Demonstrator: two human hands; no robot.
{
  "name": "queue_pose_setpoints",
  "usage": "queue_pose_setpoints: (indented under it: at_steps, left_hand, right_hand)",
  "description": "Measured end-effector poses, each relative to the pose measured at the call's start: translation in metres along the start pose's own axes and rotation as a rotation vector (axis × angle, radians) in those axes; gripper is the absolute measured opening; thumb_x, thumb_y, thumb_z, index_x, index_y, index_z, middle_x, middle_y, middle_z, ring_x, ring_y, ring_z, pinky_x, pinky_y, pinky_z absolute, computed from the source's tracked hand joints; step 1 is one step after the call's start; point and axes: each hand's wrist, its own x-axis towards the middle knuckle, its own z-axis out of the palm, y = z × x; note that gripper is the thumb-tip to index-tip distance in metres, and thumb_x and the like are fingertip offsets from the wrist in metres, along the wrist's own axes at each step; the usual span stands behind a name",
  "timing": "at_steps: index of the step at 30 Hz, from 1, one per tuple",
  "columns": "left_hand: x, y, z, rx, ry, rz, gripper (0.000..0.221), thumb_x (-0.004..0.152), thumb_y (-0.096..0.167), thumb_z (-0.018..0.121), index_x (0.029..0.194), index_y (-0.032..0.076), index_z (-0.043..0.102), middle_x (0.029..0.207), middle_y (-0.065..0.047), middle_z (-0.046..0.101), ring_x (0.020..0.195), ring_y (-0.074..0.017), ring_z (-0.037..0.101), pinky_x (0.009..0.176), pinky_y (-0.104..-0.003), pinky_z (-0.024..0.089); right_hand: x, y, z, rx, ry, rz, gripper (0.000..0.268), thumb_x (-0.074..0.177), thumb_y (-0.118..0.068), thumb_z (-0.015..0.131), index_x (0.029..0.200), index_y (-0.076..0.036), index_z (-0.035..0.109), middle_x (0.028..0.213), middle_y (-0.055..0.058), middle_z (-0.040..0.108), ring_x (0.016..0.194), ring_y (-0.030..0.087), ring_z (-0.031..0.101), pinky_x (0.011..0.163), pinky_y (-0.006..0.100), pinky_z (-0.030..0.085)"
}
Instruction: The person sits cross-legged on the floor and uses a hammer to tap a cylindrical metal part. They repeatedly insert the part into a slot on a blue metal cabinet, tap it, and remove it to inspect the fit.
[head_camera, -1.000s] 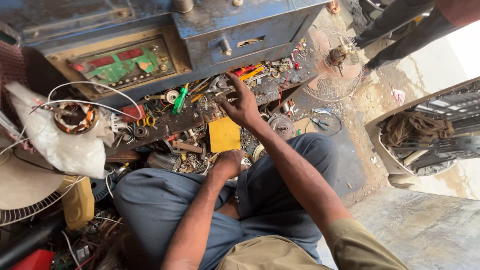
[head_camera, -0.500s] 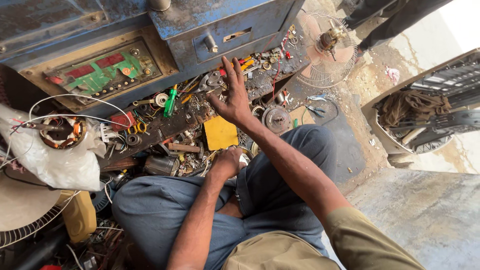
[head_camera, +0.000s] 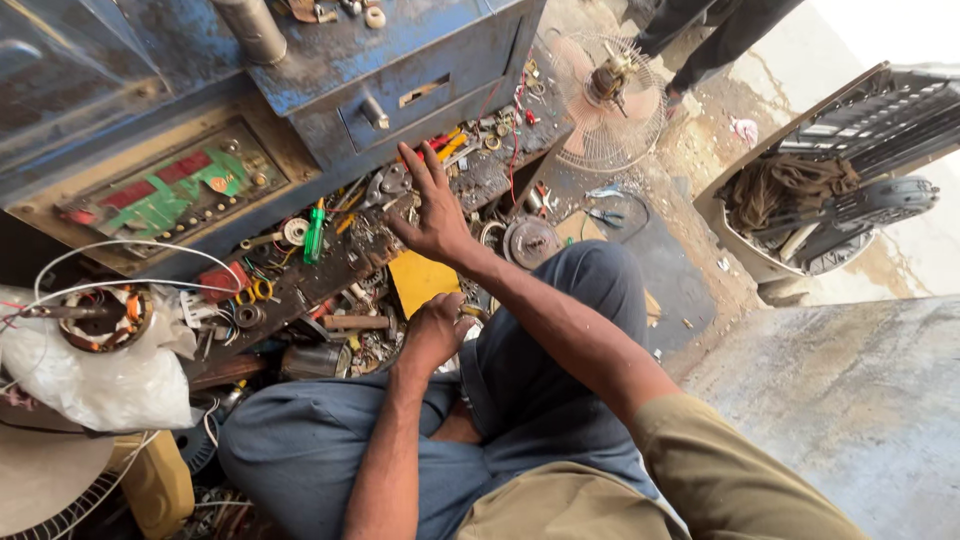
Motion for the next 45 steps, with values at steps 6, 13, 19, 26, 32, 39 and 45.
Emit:
queue_pose_setpoints:
  at_steps: [6, 13, 19, 26, 32, 39, 45]
  left_hand:
    - [0.009, 0.011, -0.017, -0.006, 0.246, 0.061, 0.073, 0.085, 0.020, 0.078, 0.143, -0.003, 0.042, 0.134, -0.036, 0.051, 0.122, -0.0512, 0.052, 0.100, -0.053, 0.046]
    - [0.015, 0.012, -0.029, -0.039, 0.478, 0.012, 0.080, 0.092, 0.030, 0.080, 0.151, 0.000, 0.036, 0.150, -0.030, 0.043, 0.140, -0.0504, 0.045, 0.120, -0.054, 0.038]
    - [0.009, 0.006, -0.011, 0.059, 0.580, -0.078, 0.089, 0.087, 0.027, 0.080, 0.156, -0.001, 0.031, 0.156, -0.029, 0.039, 0.141, -0.0470, 0.045, 0.117, -0.054, 0.037]
    - [0.012, 0.019, -0.033, -0.117, 0.595, -0.110, 0.115, 0.075, 0.030, 0.088, 0.160, -0.001, 0.017, 0.162, -0.030, 0.029, 0.147, -0.0450, 0.038, 0.119, -0.049, 0.035]
    - [0.016, 0.045, -0.055, -0.264, 0.663, 0.022, 0.131, 0.070, 0.031, 0.094, 0.164, 0.000, 0.007, 0.166, -0.028, 0.025, 0.152, -0.0420, 0.034, 0.123, -0.045, 0.034]
    - [0.017, 0.041, -0.070, -0.587, 0.571, 0.068, 0.109, 0.085, 0.039, 0.083, 0.165, 0.001, 0.020, 0.171, -0.022, 0.027, 0.157, -0.0367, 0.032, 0.127, -0.044, 0.032]
    - [-0.007, 0.014, -0.078, -1.097, 0.354, 0.057, 0.088, 0.089, 0.044, 0.082, 0.155, -0.002, 0.045, 0.154, -0.020, 0.050, 0.138, -0.0305, 0.052, 0.119, -0.042, 0.043]
  right_hand:
    - [0.004, -0.001, -0.005, -0.060, 0.019, -0.099, 0.103, 0.082, -0.025, 0.080, 0.167, -0.023, 0.021, 0.173, 0.026, 0.010, 0.152, 0.051, 0.036, 0.118, 0.055, 0.047]
    - [-0.019, 0.014, 0.014, -0.073, -0.184, -0.134, 0.097, 0.084, -0.034, 0.083, 0.163, -0.022, 0.028, 0.168, 0.023, 0.026, 0.148, 0.047, 0.043, 0.116, 0.053, 0.046]
    - [-0.051, 0.005, 0.041, 0.113, -0.459, 0.023, 0.097, 0.083, -0.044, 0.082, 0.161, -0.013, 0.033, 0.159, 0.023, 0.045, 0.146, 0.041, 0.047, 0.120, 0.047, 0.040]
    - [-0.029, -0.025, 0.010, 0.267, -0.836, 0.201, 0.098, 0.083, -0.053, 0.076, 0.160, -0.010, 0.033, 0.160, 0.021, 0.043, 0.146, 0.037, 0.045, 0.118, 0.045, 0.039]
    - [-0.018, -0.013, 0.003, 0.438, -1.104, 0.141, 0.093, 0.093, -0.059, 0.067, 0.162, -0.007, 0.032, 0.162, 0.020, 0.044, 0.145, 0.034, 0.047, 0.121, 0.045, 0.035]
    - [-0.021, 0.028, 0.013, 0.549, -1.188, 0.080, 0.084, 0.104, -0.048, 0.066, 0.164, -0.001, 0.031, 0.164, 0.020, 0.037, 0.146, 0.026, 0.038, 0.118, 0.045, 0.035]
    - [-0.036, 0.018, 0.020, 0.730, -1.148, 0.597, 0.080, 0.092, -0.048, 0.075, 0.146, 0.008, 0.057, 0.136, 0.036, 0.059, 0.120, 0.040, 0.064, 0.103, 0.055, 0.050]
